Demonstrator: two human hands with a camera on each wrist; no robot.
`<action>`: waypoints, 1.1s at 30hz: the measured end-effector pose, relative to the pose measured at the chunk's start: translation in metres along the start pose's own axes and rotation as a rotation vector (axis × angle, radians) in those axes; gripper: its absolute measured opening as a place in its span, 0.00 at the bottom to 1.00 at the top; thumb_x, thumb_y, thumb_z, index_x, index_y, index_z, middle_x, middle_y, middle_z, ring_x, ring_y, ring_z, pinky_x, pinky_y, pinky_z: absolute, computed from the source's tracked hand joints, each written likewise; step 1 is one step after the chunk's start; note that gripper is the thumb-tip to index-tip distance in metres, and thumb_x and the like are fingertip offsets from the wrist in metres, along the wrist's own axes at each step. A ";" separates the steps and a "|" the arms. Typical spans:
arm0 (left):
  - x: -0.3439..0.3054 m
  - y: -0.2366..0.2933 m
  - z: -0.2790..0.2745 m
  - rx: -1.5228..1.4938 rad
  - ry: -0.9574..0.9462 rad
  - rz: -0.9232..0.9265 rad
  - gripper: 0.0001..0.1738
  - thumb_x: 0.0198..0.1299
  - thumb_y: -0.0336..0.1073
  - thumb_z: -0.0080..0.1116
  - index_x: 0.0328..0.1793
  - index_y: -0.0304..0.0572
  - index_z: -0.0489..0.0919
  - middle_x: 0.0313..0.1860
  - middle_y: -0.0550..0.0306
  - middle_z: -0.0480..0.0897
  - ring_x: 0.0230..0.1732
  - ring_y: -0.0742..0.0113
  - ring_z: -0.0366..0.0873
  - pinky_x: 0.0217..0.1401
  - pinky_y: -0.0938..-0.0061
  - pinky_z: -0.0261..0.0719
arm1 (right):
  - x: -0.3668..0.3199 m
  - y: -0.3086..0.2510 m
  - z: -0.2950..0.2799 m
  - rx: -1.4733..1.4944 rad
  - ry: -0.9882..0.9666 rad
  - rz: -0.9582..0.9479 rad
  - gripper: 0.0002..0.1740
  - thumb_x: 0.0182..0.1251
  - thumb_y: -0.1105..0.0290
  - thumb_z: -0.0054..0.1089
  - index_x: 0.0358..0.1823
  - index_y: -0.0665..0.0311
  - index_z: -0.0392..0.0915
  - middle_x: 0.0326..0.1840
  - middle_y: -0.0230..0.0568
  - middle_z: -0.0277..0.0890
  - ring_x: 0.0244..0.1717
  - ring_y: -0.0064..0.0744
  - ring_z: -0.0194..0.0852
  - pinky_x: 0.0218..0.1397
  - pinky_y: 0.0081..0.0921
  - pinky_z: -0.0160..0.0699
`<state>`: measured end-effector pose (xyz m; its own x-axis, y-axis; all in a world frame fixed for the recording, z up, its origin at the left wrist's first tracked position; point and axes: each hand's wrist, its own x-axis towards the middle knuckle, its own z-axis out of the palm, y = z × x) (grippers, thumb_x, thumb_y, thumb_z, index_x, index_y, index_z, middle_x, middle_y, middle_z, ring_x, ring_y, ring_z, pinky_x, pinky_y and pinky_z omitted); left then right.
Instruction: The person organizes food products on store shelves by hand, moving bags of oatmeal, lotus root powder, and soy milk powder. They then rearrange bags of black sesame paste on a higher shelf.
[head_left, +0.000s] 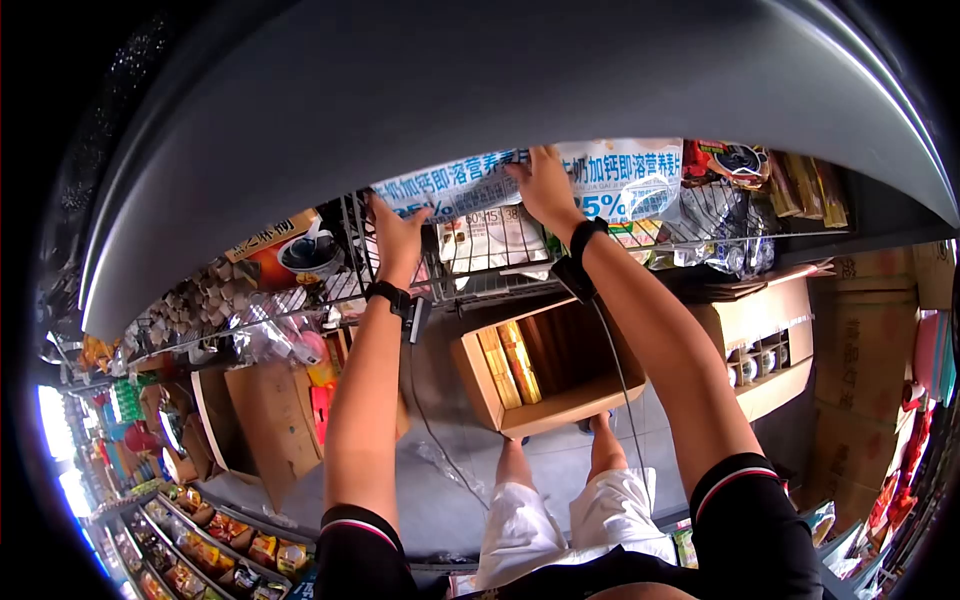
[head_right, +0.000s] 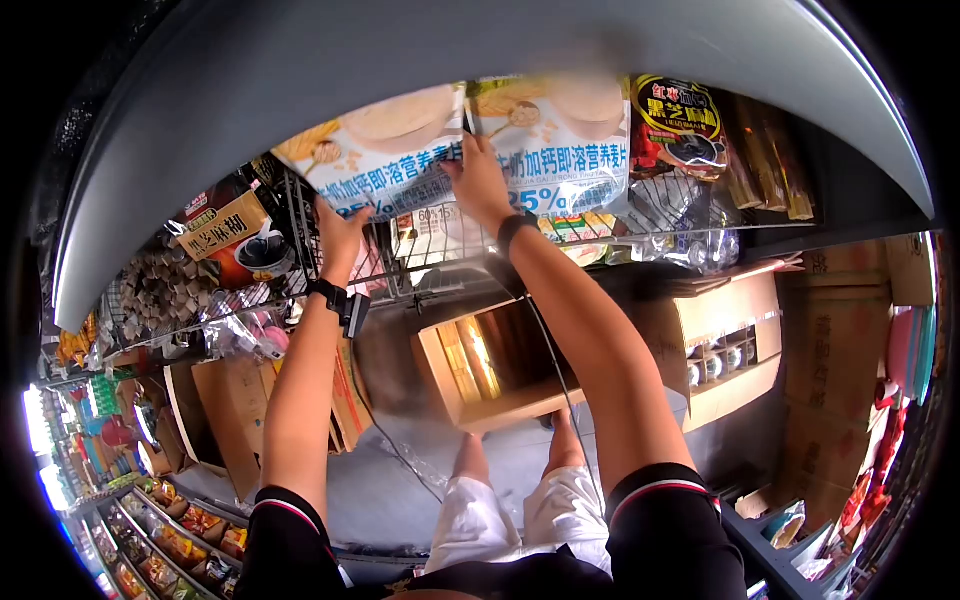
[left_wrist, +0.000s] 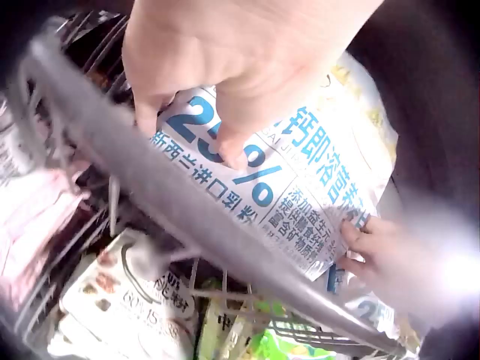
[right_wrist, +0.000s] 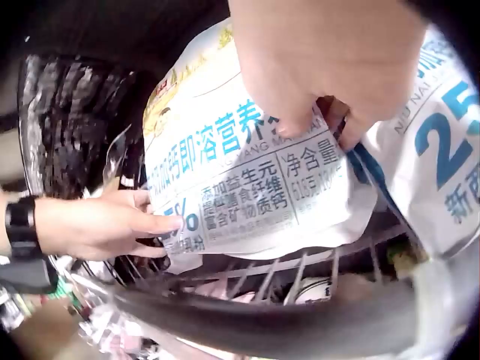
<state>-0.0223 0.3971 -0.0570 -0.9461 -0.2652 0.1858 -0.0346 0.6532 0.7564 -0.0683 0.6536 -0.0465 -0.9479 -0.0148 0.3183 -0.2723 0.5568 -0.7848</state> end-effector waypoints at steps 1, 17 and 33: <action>-0.008 -0.004 0.003 0.058 -0.006 0.000 0.57 0.54 0.30 0.82 0.82 0.24 0.52 0.78 0.25 0.64 0.79 0.32 0.66 0.79 0.56 0.68 | -0.002 -0.002 0.000 0.011 -0.008 0.022 0.31 0.69 0.73 0.68 0.72 0.72 0.69 0.68 0.60 0.71 0.66 0.68 0.73 0.67 0.50 0.75; -0.065 0.118 0.170 -0.370 -0.254 0.114 0.45 0.63 0.53 0.77 0.70 0.22 0.68 0.60 0.37 0.74 0.56 0.51 0.76 0.60 0.56 0.77 | 0.007 0.144 -0.195 0.366 -0.010 0.301 0.45 0.57 0.53 0.84 0.68 0.73 0.70 0.65 0.61 0.77 0.68 0.52 0.76 0.71 0.43 0.75; -0.040 0.177 0.177 -0.401 -0.362 -0.011 0.31 0.59 0.31 0.81 0.61 0.36 0.70 0.56 0.52 0.83 0.56 0.67 0.82 0.59 0.72 0.82 | -0.006 0.180 -0.237 0.814 -0.071 0.405 0.38 0.57 0.76 0.80 0.70 0.71 0.73 0.59 0.41 0.85 0.60 0.33 0.83 0.68 0.31 0.77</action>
<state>-0.0476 0.6487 -0.0419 -0.9993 0.0370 0.0022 0.0136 0.3106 0.9504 -0.0729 0.9505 -0.0639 -0.9971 -0.0118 -0.0756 0.0763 -0.2269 -0.9709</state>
